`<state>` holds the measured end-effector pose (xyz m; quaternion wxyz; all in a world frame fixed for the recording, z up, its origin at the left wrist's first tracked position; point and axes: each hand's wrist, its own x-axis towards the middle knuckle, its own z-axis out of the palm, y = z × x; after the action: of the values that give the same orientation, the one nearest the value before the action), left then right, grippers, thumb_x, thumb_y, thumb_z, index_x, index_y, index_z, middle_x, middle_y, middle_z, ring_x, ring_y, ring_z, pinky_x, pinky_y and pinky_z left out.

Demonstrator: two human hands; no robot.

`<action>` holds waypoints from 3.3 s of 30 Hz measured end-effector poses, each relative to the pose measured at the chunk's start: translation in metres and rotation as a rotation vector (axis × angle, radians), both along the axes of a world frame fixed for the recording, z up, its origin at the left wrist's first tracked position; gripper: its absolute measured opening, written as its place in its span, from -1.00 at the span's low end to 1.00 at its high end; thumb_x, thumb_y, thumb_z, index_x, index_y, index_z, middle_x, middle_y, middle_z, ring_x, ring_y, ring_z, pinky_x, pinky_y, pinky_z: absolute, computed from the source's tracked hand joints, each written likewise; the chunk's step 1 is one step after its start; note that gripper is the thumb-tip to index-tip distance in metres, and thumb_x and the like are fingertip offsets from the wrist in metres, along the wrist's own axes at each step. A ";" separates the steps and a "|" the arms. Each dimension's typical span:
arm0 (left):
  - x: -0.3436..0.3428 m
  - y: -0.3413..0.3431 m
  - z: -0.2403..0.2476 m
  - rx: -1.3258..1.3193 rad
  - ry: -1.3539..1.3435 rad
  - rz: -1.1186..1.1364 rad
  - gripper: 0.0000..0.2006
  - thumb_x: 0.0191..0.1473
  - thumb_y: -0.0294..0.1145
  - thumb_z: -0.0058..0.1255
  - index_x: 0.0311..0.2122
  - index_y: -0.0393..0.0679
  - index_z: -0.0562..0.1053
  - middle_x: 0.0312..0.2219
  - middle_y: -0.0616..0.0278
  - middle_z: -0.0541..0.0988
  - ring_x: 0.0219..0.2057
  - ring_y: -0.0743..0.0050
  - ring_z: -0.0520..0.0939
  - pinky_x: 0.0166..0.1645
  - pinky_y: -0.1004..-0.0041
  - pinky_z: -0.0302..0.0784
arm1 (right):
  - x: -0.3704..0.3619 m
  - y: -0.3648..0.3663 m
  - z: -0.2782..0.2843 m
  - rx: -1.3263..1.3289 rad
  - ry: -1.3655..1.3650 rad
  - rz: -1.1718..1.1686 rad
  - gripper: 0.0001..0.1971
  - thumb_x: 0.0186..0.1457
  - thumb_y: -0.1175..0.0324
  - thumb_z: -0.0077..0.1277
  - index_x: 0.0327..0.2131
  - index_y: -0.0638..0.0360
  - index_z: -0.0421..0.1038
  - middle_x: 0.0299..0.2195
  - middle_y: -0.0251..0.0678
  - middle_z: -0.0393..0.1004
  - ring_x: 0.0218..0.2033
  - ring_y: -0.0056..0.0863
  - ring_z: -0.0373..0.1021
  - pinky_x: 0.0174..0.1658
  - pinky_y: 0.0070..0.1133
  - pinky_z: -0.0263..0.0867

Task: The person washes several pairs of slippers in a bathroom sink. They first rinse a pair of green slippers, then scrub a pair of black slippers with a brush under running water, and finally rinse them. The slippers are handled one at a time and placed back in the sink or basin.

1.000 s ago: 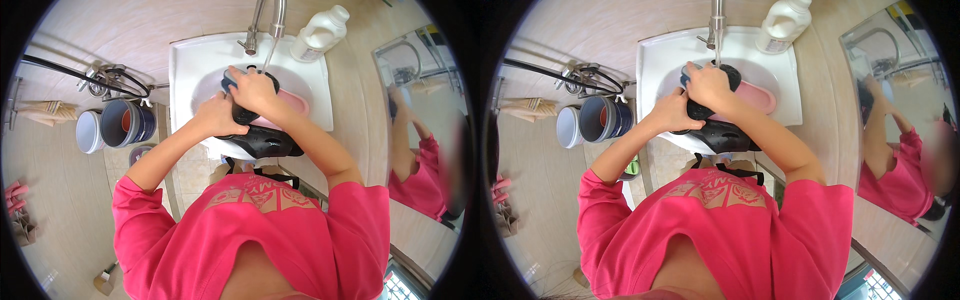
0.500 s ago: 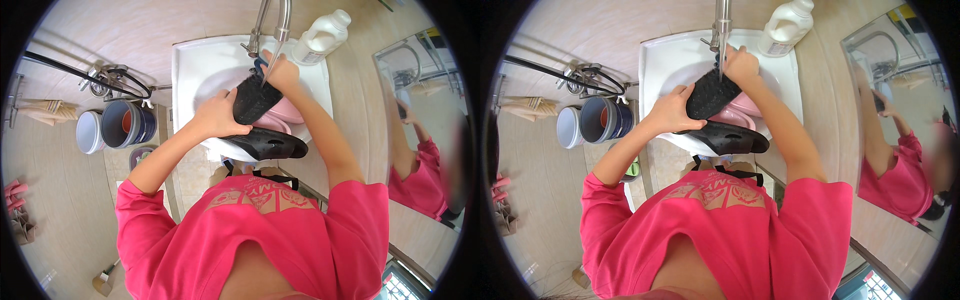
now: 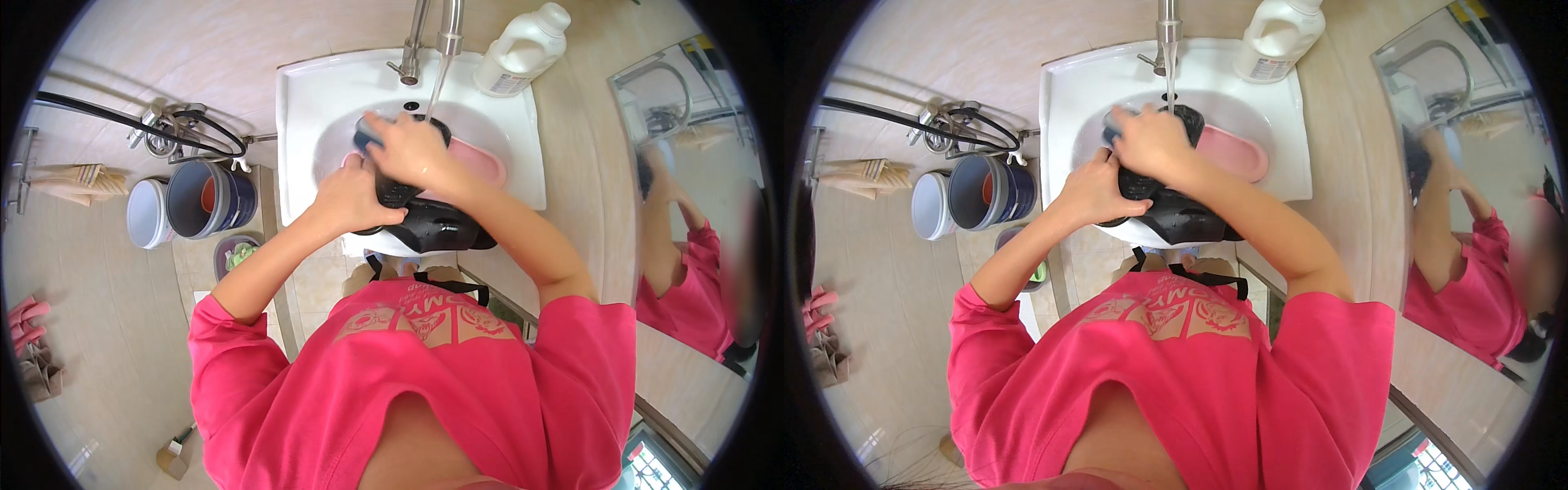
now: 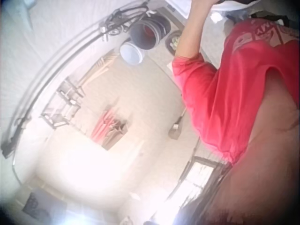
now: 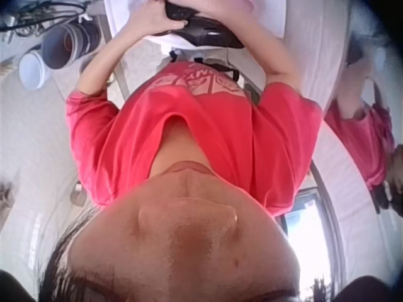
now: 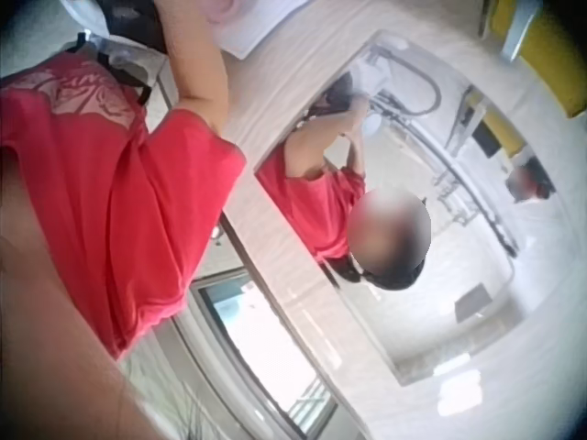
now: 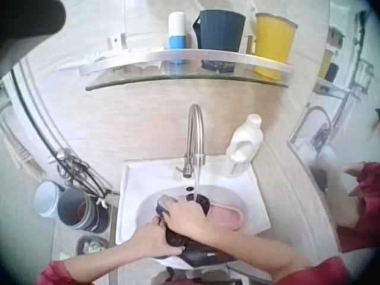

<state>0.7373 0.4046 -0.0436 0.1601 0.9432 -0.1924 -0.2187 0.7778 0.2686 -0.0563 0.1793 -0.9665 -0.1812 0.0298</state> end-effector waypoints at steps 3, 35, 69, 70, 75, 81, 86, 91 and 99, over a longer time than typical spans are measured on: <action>-0.010 0.004 -0.011 -0.067 -0.155 0.046 -0.07 -0.46 0.09 0.15 -0.02 -0.44 0.21 -0.18 -0.24 0.37 -0.25 -0.07 0.51 -0.23 0.25 0.47 | -0.006 0.003 0.006 -0.011 0.021 -0.016 -0.52 -0.07 0.12 -0.06 -0.01 -0.12 0.25 -0.36 0.02 0.39 -0.43 -0.08 0.40 -0.36 -0.30 0.35; 0.000 -0.004 -0.005 -0.078 -0.161 0.059 -0.03 -0.50 0.10 0.16 -0.01 -0.46 0.19 -0.21 -0.19 0.41 -0.26 -0.05 0.51 -0.21 0.27 0.46 | 0.040 -0.049 -0.040 -0.213 -0.083 -0.141 -0.53 -0.11 0.14 -0.02 -0.06 0.00 0.28 -0.35 -0.02 0.37 -0.41 -0.15 0.41 -0.40 -0.36 0.36; 0.010 0.009 -0.019 -0.090 -0.066 0.075 -0.05 -0.50 0.12 0.11 -0.03 -0.47 0.23 -0.23 -0.19 0.42 -0.24 -0.07 0.49 -0.14 0.26 0.40 | -0.035 -0.047 -0.005 0.031 -0.095 -0.043 -0.47 -0.13 0.20 0.03 0.00 -0.06 0.23 -0.42 -0.07 0.34 -0.55 -0.09 0.38 -0.46 -0.32 0.33; 0.008 0.007 -0.017 -0.097 -0.060 0.087 -0.05 -0.50 0.11 0.12 -0.03 -0.46 0.23 -0.22 -0.19 0.42 -0.23 -0.07 0.48 -0.13 0.27 0.40 | -0.027 -0.057 -0.010 0.038 -0.122 -0.084 -0.48 -0.12 0.20 0.03 0.00 -0.07 0.23 -0.42 -0.07 0.34 -0.55 -0.08 0.38 -0.46 -0.31 0.33; 0.011 0.001 -0.022 -0.086 -0.093 0.069 -0.02 -0.50 0.10 0.13 0.01 -0.46 0.17 -0.21 -0.18 0.41 -0.22 -0.02 0.50 -0.17 0.29 0.44 | 0.006 -0.090 -0.052 -0.088 -0.116 -0.235 -0.51 -0.06 0.13 -0.04 0.02 -0.14 0.22 -0.41 -0.04 0.37 -0.46 -0.07 0.39 -0.42 -0.31 0.35; 0.009 -0.001 -0.017 -0.046 -0.116 0.050 0.01 -0.52 0.11 0.15 0.02 -0.46 0.15 -0.22 -0.15 0.41 -0.23 0.01 0.51 -0.20 0.29 0.46 | 0.027 -0.101 -0.070 -0.141 -0.133 -0.307 -0.52 -0.06 0.12 -0.04 0.01 -0.17 0.23 -0.44 -0.07 0.36 -0.49 -0.09 0.39 -0.45 -0.32 0.34; 0.007 -0.003 -0.010 -0.060 -0.178 0.036 -0.05 -0.51 0.06 0.17 0.00 -0.44 0.20 -0.25 -0.17 0.42 -0.29 -0.05 0.51 -0.21 0.26 0.45 | 0.028 -0.082 -0.021 0.001 -0.171 -0.289 -0.51 -0.11 0.15 -0.02 -0.02 -0.13 0.26 -0.41 -0.08 0.36 -0.45 -0.11 0.41 -0.41 -0.31 0.35; 0.007 -0.010 -0.001 0.009 -0.112 -0.030 -0.02 -0.51 0.08 0.17 -0.01 -0.48 0.17 -0.26 -0.11 0.41 -0.27 -0.01 0.50 -0.25 0.28 0.47 | 0.004 -0.035 -0.005 0.090 -0.159 -0.025 -0.53 -0.09 0.16 -0.03 -0.01 -0.20 0.27 -0.37 -0.03 0.38 -0.45 -0.12 0.41 -0.36 -0.34 0.34; 0.008 -0.008 -0.022 -0.096 -0.273 -0.019 -0.04 -0.53 0.07 0.18 0.00 -0.41 0.20 -0.23 -0.08 0.40 -0.32 -0.03 0.51 -0.28 0.26 0.47 | 0.034 -0.056 -0.058 -0.034 -0.083 -0.260 -0.51 -0.09 0.13 -0.02 0.00 -0.19 0.25 -0.42 -0.04 0.38 -0.44 -0.12 0.41 -0.40 -0.31 0.35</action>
<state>0.7449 0.3966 -0.0656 0.1751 0.9535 -0.2317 -0.0804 0.8119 0.2131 -0.1139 0.1576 -0.9851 -0.0611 -0.0305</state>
